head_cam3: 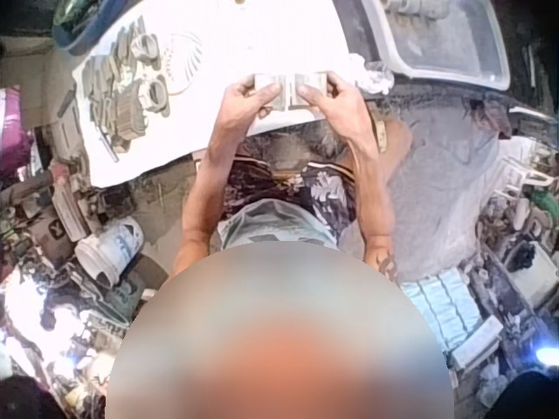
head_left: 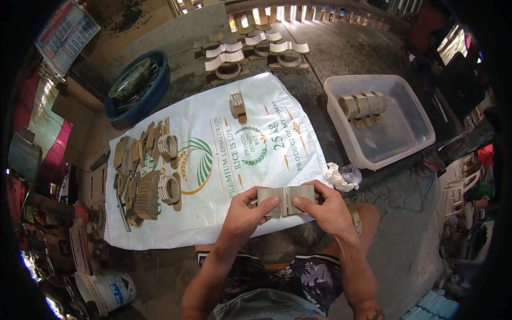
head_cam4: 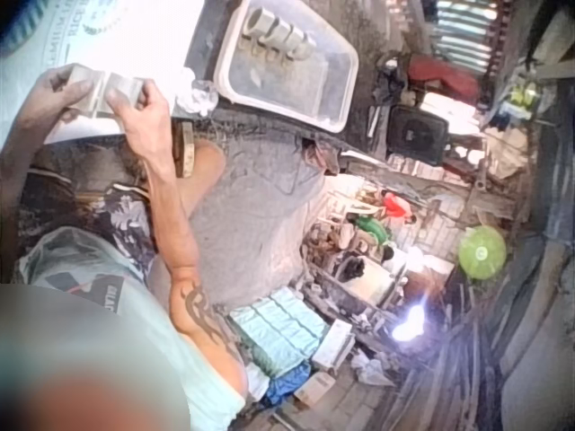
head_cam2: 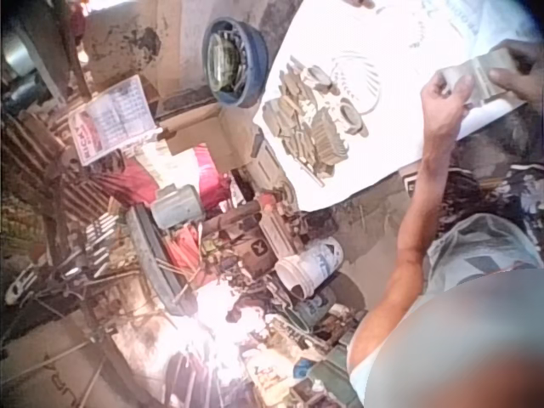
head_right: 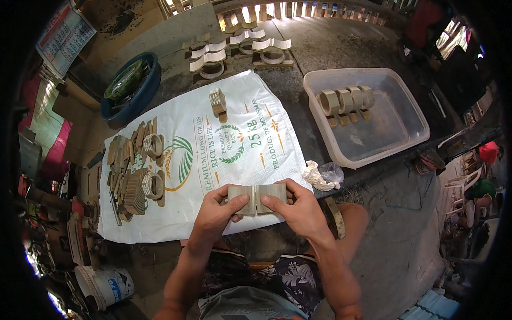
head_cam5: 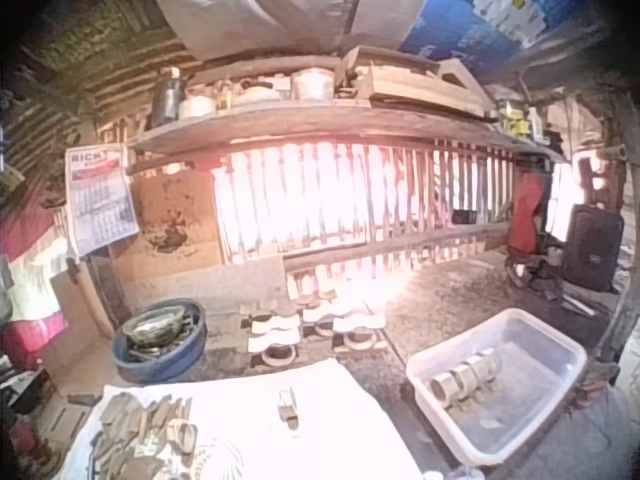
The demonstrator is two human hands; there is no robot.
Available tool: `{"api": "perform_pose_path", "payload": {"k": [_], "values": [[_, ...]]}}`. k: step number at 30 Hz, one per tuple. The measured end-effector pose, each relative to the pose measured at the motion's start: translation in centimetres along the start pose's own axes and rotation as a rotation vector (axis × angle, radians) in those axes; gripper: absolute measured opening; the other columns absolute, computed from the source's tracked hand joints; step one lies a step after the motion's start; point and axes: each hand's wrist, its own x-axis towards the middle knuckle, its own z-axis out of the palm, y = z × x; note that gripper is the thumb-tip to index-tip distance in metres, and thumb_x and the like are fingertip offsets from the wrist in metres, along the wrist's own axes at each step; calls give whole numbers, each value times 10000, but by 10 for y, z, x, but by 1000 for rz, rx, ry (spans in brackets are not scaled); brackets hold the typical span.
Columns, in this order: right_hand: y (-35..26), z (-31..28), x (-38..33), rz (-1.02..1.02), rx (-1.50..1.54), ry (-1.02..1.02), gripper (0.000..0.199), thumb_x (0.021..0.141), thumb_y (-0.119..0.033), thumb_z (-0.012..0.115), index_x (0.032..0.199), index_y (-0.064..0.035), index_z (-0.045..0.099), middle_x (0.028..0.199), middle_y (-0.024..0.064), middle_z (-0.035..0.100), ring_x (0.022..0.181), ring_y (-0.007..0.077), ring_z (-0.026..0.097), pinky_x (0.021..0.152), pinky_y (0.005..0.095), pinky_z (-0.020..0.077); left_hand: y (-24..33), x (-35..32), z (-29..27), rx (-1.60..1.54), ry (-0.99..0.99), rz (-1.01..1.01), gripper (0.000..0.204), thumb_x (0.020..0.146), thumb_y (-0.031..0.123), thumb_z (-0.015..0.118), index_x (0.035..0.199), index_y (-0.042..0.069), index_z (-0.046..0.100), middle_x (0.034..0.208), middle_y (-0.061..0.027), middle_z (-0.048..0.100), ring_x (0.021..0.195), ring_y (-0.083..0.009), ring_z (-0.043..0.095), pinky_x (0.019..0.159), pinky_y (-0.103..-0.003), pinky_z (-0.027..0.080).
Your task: The person assembles small wooden pieces by hand, aligning and pressing them together, then places the assembled units into a plastic container. The person also wipes the surfaces of some pieces with a cloth before assembly.
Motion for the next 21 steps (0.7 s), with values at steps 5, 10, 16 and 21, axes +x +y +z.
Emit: {"api": "perform_pose_path", "payload": {"k": [5, 10, 16, 21], "values": [[-1, 1, -2, -8, 18, -3, 370, 909, -266, 808, 1124, 4, 675, 942, 24, 681, 843, 89, 594, 765, 258, 488, 1, 0, 0, 43, 8, -6, 386, 950, 295, 752, 1153, -23, 670, 905, -33, 669, 718, -46, 554, 610, -198, 445], [-2, 0, -2, -19, -35, 1, 389, 911, -295, 805, 1126, 2, 674, 946, 31, 683, 850, 94, 597, 774, 266, 492, 1, 2, -1, 39, -1, -11, 371, 950, 278, 753, 1148, -24, 669, 888, -29, 660, 711, -49, 550, 603, -201, 441], [-1, 1, -3, -18, -39, 1, 391, 914, -299, 802, 1128, 1, 672, 957, 36, 685, 863, 93, 596, 779, 269, 491, 2, 4, -1, 49, -12, -19, 319, 968, 202, 726, 1155, -43, 643, 891, -40, 638, 671, -59, 516, 577, -214, 426], [-1, 0, -2, -16, -26, -12, 385, 920, -289, 797, 1135, 3, 668, 948, 31, 680, 857, 91, 589, 776, 265, 487, 4, 4, 0, 35, -9, -38, 299, 977, 175, 715, 1159, -47, 631, 892, -43, 629, 664, -64, 507, 573, -219, 426]]}}
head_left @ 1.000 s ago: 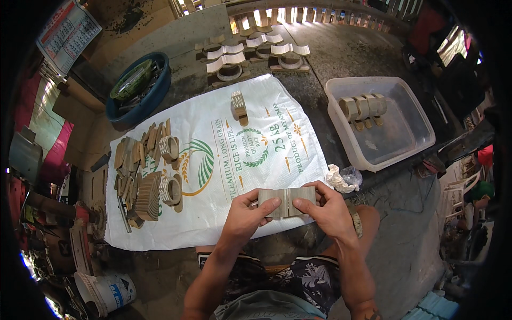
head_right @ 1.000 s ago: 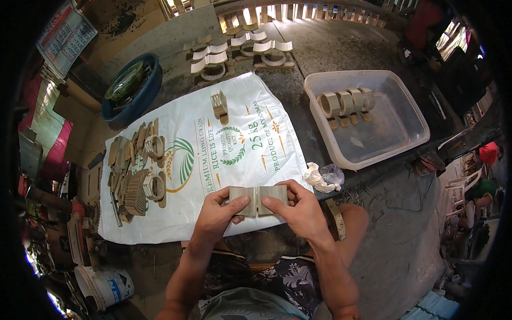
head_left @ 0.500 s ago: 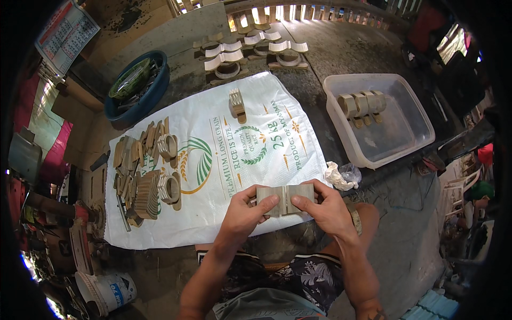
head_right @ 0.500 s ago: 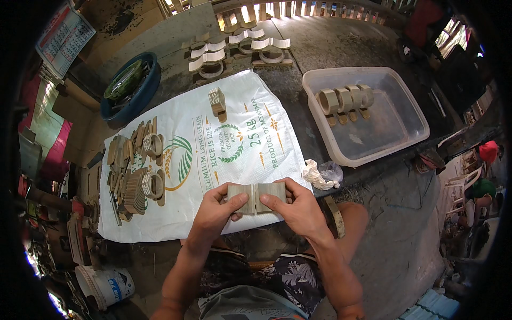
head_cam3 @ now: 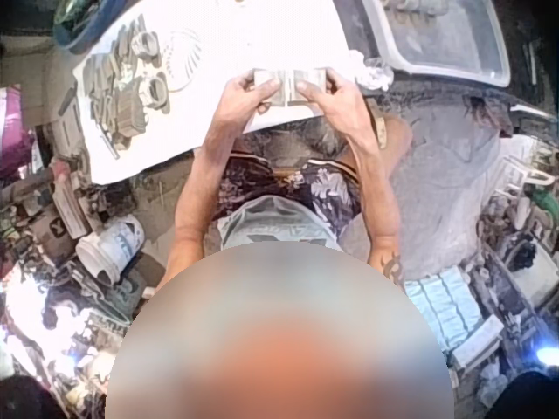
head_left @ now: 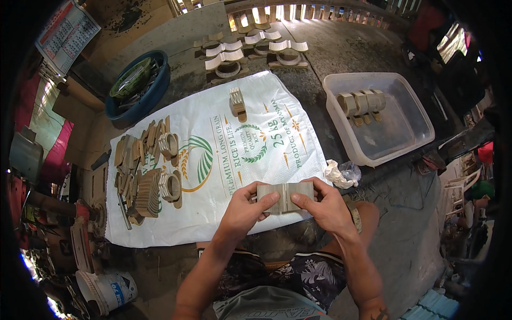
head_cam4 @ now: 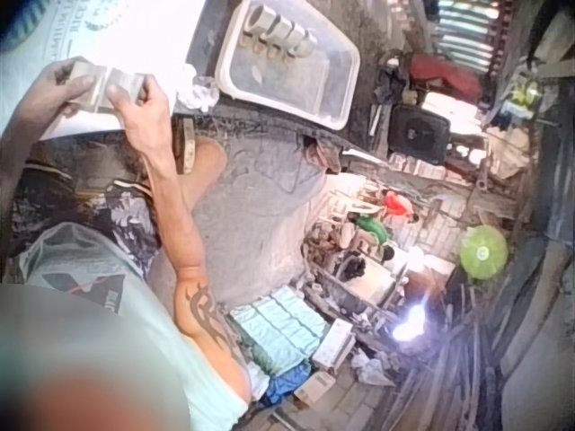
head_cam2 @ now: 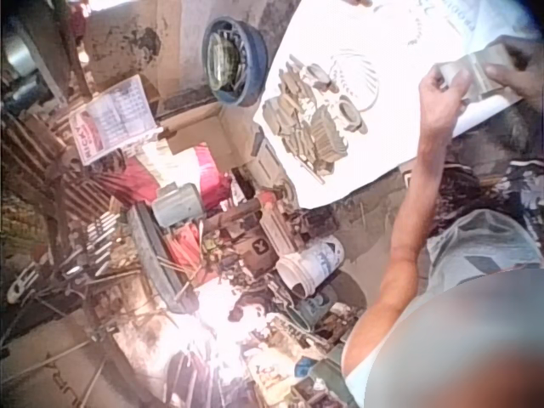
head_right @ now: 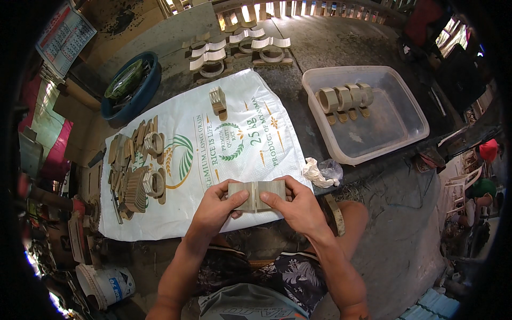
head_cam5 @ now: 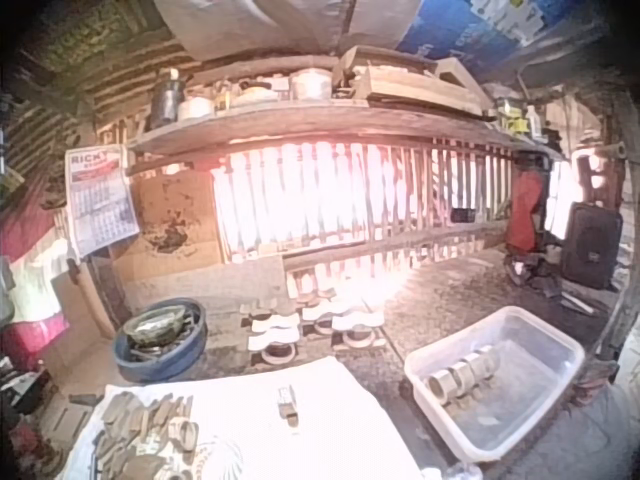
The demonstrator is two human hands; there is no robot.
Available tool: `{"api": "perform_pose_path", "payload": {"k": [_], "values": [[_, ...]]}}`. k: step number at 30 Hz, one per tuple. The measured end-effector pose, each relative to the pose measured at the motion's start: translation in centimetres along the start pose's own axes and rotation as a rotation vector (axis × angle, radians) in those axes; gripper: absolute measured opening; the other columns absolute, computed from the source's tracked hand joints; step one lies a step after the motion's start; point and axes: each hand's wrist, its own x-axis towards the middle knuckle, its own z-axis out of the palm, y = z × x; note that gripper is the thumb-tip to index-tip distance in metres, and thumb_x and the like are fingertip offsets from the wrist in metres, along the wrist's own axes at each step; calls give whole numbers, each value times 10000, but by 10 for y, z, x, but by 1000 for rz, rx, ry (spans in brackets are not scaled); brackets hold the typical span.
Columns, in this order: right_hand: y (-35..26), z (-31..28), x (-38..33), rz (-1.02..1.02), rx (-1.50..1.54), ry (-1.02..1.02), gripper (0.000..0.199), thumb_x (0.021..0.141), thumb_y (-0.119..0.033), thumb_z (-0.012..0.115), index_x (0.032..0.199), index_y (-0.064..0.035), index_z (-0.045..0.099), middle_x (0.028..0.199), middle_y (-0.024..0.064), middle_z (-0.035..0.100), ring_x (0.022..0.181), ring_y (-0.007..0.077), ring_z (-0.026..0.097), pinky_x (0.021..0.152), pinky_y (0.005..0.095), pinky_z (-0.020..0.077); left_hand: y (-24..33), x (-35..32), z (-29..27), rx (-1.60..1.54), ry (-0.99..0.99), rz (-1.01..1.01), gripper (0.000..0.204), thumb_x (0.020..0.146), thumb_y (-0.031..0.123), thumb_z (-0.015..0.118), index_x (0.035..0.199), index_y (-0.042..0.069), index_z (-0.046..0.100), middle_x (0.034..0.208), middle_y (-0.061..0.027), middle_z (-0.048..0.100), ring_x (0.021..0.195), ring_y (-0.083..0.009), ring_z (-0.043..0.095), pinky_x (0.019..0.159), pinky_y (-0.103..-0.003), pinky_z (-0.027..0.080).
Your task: The person assembles small wooden pieces by hand, aligning and pressing them together, then places the assembled units into a plastic container. The person also wipes the surfaces of some pieces with a cloth before assembly.
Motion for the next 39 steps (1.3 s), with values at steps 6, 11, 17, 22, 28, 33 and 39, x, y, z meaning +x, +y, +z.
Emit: {"api": "perform_pose_path", "payload": {"k": [6, 11, 17, 22, 28, 33, 39], "values": [[1, 1, 0, -5, 15, -5, 388, 921, -290, 797, 1138, 4, 665, 953, 32, 675, 854, 87, 585, 770, 258, 484, 2, 0, 0, -7, -11, -2, 295, 977, 176, 717, 1154, -43, 629, 903, -47, 628, 667, -66, 511, 572, -218, 429], [3, 1, 1, -9, 25, -4, 390, 920, -291, 798, 1136, 5, 665, 952, 30, 673, 852, 86, 584, 769, 259, 485, 2, 1, -1, -19, -26, -2, 297, 974, 180, 723, 1141, -46, 626, 898, -46, 623, 667, -66, 509, 571, -216, 429], [4, 0, 1, -17, 16, -26, 392, 938, -251, 780, 1157, 34, 624, 972, 68, 675, 868, 100, 611, 757, 263, 516, 0, 2, -1, -20, -24, 12, 323, 950, 231, 754, 1115, -31, 661, 826, -21, 634, 646, -57, 511, 564, -207, 410], [4, 0, 1, -14, -47, -8, 401, 940, -261, 779, 1159, 36, 621, 975, 69, 674, 870, 97, 609, 756, 261, 514, 0, 3, -2, -26, -27, 3, 314, 950, 228, 754, 1105, -29, 663, 826, -22, 635, 640, -58, 507, 562, -208, 408], [4, 0, 0, -15, -29, -7, 415, 941, -270, 778, 1166, 39, 617, 973, 69, 674, 874, 95, 608, 758, 259, 510, 1, 4, -3, -25, -43, -2, 302, 950, 227, 753, 1104, -19, 667, 831, -22, 638, 641, -57, 508, 561, -206, 408], [4, 2, 0, -23, -2, -11, 411, 942, -269, 777, 1163, 39, 620, 968, 68, 674, 872, 93, 607, 754, 256, 508, 3, 4, -3, -17, -42, -10, 258, 972, 168, 724, 1089, -42, 630, 864, -48, 620, 651, -66, 508, 557, -222, 425], [5, 2, -1, -21, 6, 2, 412, 934, -280, 784, 1156, 32, 632, 951, 58, 673, 857, 90, 598, 753, 256, 499, 4, 4, -2, -15, -54, -4, 265, 973, 173, 724, 1093, -43, 625, 875, -53, 621, 651, -70, 510, 556, -227, 430]]}}
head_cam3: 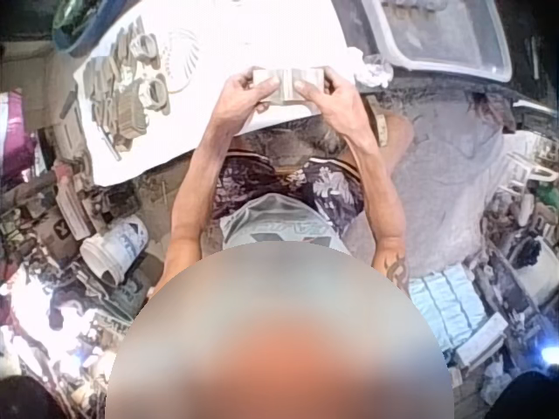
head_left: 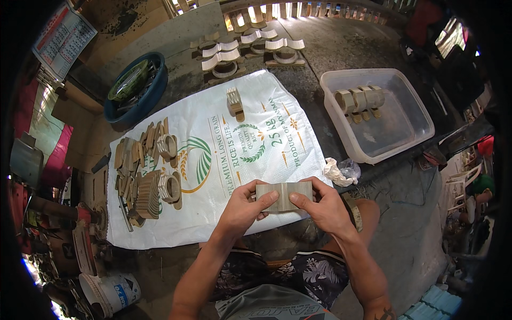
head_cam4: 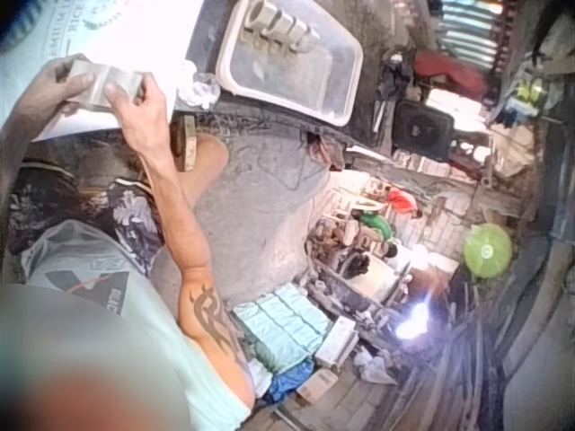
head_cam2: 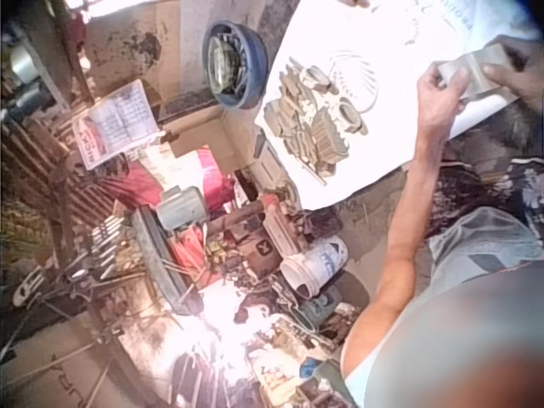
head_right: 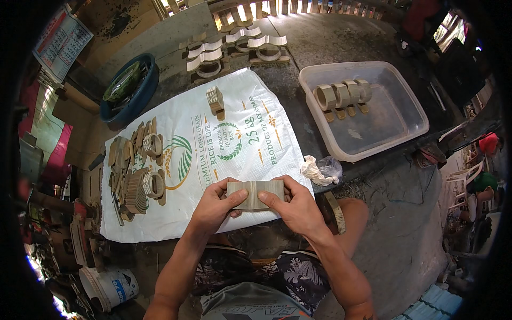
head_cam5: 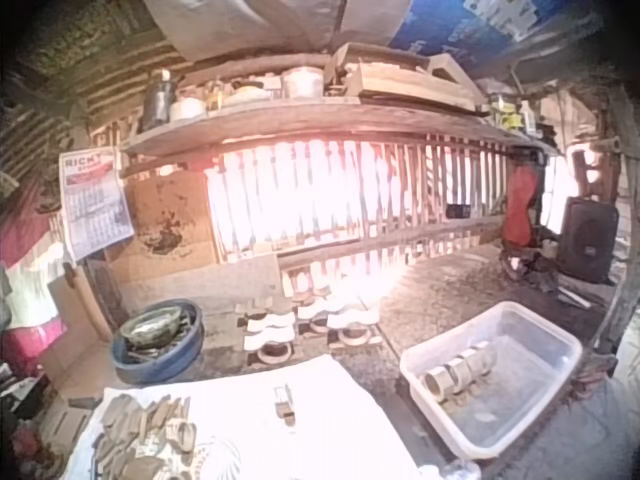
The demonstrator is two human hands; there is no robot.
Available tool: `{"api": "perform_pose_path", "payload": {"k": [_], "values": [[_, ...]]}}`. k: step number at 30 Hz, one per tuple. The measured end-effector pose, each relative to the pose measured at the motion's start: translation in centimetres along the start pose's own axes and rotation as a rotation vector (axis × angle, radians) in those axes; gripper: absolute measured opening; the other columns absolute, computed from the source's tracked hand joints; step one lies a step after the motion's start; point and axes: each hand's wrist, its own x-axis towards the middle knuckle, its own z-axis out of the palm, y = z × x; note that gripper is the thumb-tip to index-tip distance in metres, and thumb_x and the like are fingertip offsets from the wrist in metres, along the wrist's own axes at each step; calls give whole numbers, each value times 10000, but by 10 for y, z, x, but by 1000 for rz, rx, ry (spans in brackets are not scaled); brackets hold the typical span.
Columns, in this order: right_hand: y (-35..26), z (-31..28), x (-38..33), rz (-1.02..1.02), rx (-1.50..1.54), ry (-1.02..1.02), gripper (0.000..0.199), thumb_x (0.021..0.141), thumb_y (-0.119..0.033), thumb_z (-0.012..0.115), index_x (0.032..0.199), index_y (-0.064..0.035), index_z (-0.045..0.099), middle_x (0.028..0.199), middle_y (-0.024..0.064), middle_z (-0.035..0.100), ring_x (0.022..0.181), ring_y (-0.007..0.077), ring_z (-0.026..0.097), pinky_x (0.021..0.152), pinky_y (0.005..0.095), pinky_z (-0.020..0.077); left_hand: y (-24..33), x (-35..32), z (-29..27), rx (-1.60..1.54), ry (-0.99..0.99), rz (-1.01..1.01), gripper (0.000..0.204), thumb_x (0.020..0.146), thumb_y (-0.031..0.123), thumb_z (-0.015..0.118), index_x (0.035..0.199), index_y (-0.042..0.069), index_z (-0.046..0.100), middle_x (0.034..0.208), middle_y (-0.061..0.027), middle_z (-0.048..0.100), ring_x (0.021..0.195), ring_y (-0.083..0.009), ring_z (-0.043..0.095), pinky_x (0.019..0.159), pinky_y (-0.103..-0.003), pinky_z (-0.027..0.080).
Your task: The person assembles small wooden pieces by hand, aligning and pressing them together, then places the assembled units into a plastic container. The person also wipes the surfaces of some pieces with a cloth before assembly.
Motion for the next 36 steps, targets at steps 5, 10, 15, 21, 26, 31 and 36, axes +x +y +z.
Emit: {"api": "perform_pose_path", "payload": {"k": [5, 10, 15, 21, 26, 31, 36], "values": [[-1, 0, 0, 0, -7, -2, 408, 935, -285, 781, 1151, 29, 636, 957, 58, 674, 857, 91, 598, 753, 257, 498, -2, 0, -1, -5, 4, 4, 284, 975, 179, 723, 1109, -47, 613, 873, -56, 620, 651, -78, 517, 555, -229, 430], [-5, -2, 0, 51, -47, 9, 404, 929, -306, 780, 1151, 9, 657, 965, 49, 678, 870, 101, 596, 782, 274, 491, -4, -1, 1, -69, -7, 75, 317, 963, 234, 740, 1100, -37, 647, 832, -25, 626, 637, -62, 511, 556, -213, 413], [-4, -4, 0, 14, -50, -31, 407, 928, -312, 780, 1150, 7, 658, 980, 53, 681, 887, 108, 603, 800, 287, 498, -8, -2, 0, -43, -13, 84, 323, 962, 229, 742, 1108, -42, 643, 842, -30, 625, 647, -62, 513, 558, -216, 416], [-2, -5, 1, 24, -72, -33, 405, 933, -308, 778, 1153, 8, 654, 980, 54, 681, 886, 111, 608, 794, 282, 499, -8, -2, 1, -77, -25, 76, 310, 962, 208, 741, 1117, -37, 632, 860, -39, 621, 648, -71, 518, 564, -222, 424], [0, -4, 0, 15, -59, -26, 399, 933, -301, 778, 1154, 7, 651, 984, 55, 682, 883, 111, 610, 792, 282, 502, -8, -2, -1, -58, -44, 88, 299, 971, 196, 729, 1119, -34, 607, 869, -52, 613, 640, -92, 533, 570, -244, 444], [-2, -3, 0, 8, -57, -10, 431, 932, -295, 781, 1198, 7, 626, 956, 52, 681, 870, 105, 608, 780, 279, 498, -8, -3, 0, -51, -21, 82, 298, 969, 209, 733, 1103, -33, 624, 859, -38, 614, 638, -72, 520, 560, -226, 428], [-9, -3, 0, 53, 0, -47, 442, 943, -280, 770, 1230, 5, 594, 768, 13, 638, 653, 68, 546, 580, 246, 424, -7, -2, 0, -61, -38, 97, 303, 968, 216, 734, 1104, -35, 633, 848, -33, 612, 634, -62, 511, 551, -216, 417]]}}
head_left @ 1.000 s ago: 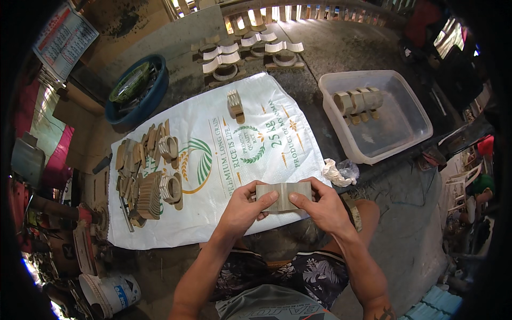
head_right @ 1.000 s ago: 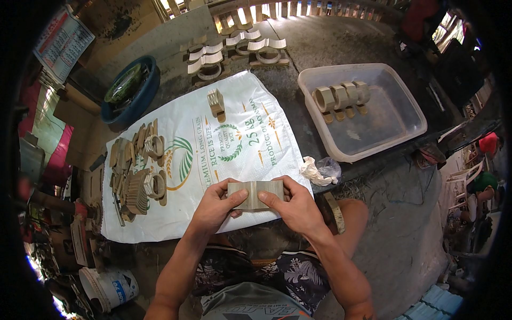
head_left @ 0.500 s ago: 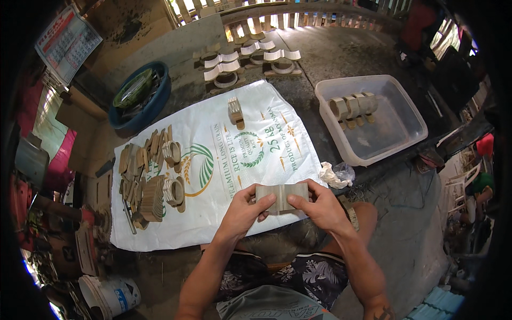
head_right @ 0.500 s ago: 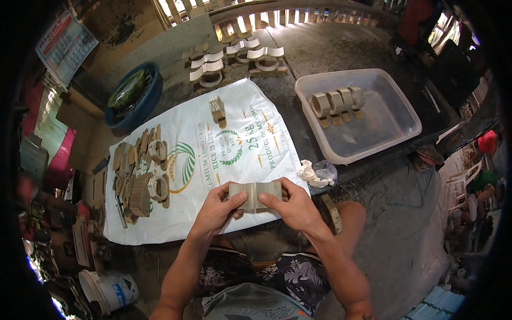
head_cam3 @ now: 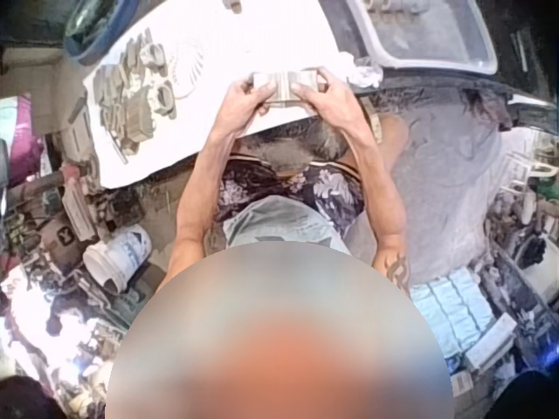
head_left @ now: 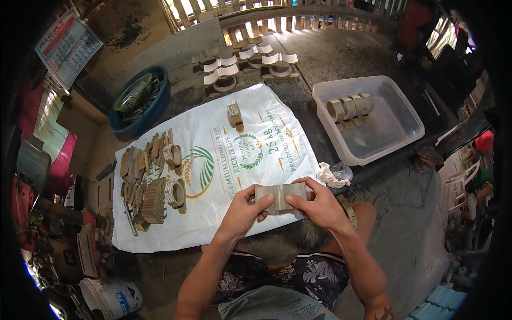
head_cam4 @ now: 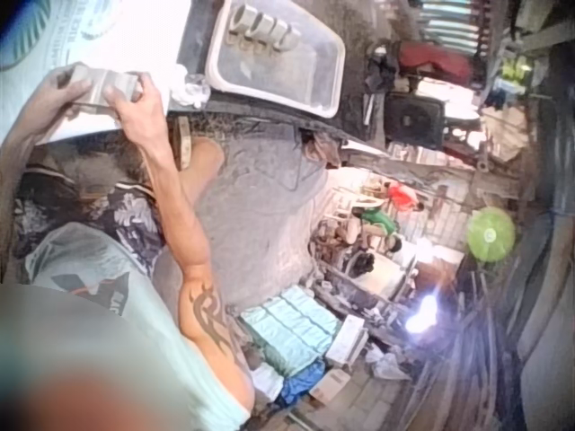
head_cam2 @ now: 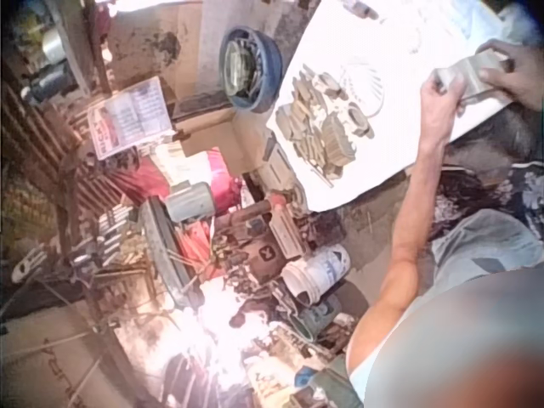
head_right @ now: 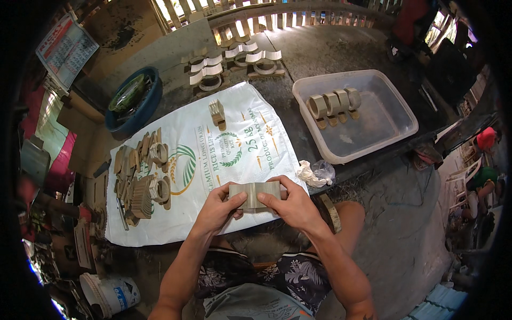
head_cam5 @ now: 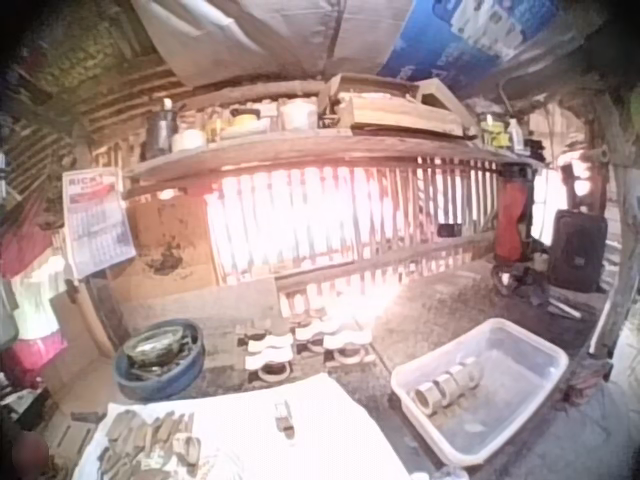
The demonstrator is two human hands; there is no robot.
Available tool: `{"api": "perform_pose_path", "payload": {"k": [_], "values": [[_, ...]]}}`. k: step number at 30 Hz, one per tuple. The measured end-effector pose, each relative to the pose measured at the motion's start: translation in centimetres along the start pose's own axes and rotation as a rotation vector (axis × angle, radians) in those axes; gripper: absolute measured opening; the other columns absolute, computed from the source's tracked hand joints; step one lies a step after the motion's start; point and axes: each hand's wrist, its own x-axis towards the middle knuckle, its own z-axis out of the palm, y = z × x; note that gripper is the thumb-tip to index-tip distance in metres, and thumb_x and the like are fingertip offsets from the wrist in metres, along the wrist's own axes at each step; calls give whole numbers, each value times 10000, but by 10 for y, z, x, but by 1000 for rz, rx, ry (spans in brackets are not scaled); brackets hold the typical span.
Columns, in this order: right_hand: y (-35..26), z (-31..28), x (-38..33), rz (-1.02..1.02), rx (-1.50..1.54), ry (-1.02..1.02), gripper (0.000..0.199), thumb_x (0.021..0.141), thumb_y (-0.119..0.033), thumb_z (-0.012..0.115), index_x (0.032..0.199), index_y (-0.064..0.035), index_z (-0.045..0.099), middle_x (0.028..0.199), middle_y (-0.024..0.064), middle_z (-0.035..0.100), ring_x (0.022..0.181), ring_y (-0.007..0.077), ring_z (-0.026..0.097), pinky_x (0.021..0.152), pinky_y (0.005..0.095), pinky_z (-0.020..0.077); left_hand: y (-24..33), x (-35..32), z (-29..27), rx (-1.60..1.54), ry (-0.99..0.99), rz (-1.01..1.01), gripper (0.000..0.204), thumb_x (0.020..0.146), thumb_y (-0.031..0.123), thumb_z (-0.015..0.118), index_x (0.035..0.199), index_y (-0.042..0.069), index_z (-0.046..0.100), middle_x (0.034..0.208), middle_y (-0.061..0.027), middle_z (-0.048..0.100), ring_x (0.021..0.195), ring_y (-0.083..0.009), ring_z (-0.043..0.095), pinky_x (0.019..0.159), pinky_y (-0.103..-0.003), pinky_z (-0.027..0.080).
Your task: The person assembles small wooden pieces by hand, aligning and pressing them together, then places the assembled units into a plastic container. The person also wipes the surfaces of some pieces with a cloth before assembly.
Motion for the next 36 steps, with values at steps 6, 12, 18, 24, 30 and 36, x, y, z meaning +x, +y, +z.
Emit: {"api": "perform_pose_path", "payload": {"k": [6, 12, 18, 24, 30, 36], "values": [[-1, 1, -1, 34, 59, -39, 359, 964, -263, 747, 1169, -10, 597, 655, -6, 573, 522, 55, 476, 466, 234, 345, -3, 1, -2, -8, -5, -3, 298, 970, 216, 732, 1103, -32, 634, 848, -31, 610, 635, -62, 514, 549, -212, 417], [0, 1, 0, 38, 49, -46, 331, 971, -265, 739, 1129, -13, 593, 645, -5, 564, 513, 56, 468, 463, 236, 342, -3, 2, -3, 4, -15, 0, 294, 970, 213, 732, 1104, -29, 631, 859, -27, 612, 634, -59, 515, 546, -208, 421], [1, -2, 3, 32, 56, -71, 348, 973, -256, 735, 1123, 17, 579, 650, 2, 566, 526, 65, 474, 457, 243, 336, 1, 2, -3, 22, -16, -19, 273, 978, 196, 722, 1085, -26, 603, 858, -49, 605, 632, -87, 534, 559, -234, 444], [1, -2, 2, 27, 52, -75, 338, 976, -251, 730, 1120, 15, 578, 646, 4, 569, 521, 65, 476, 456, 243, 340, 0, 2, -3, 17, -17, -23, 272, 979, 198, 722, 1076, -26, 602, 863, -50, 606, 635, -90, 535, 562, -238, 447], [-1, -2, 2, 29, 31, -72, 330, 980, -246, 721, 1123, 15, 577, 639, 5, 568, 513, 66, 474, 453, 246, 343, 1, 2, -4, 10, -26, -19, 273, 977, 198, 725, 1075, -25, 600, 876, -54, 606, 646, -94, 536, 566, -241, 450], [0, -1, 1, 18, 26, -62, 335, 985, -251, 713, 1127, 19, 575, 627, 6, 565, 504, 68, 473, 452, 248, 343, 0, 3, -3, 5, -24, -24, 272, 974, 196, 729, 1077, -18, 597, 885, -53, 604, 658, -90, 535, 570, -240, 454]]}}
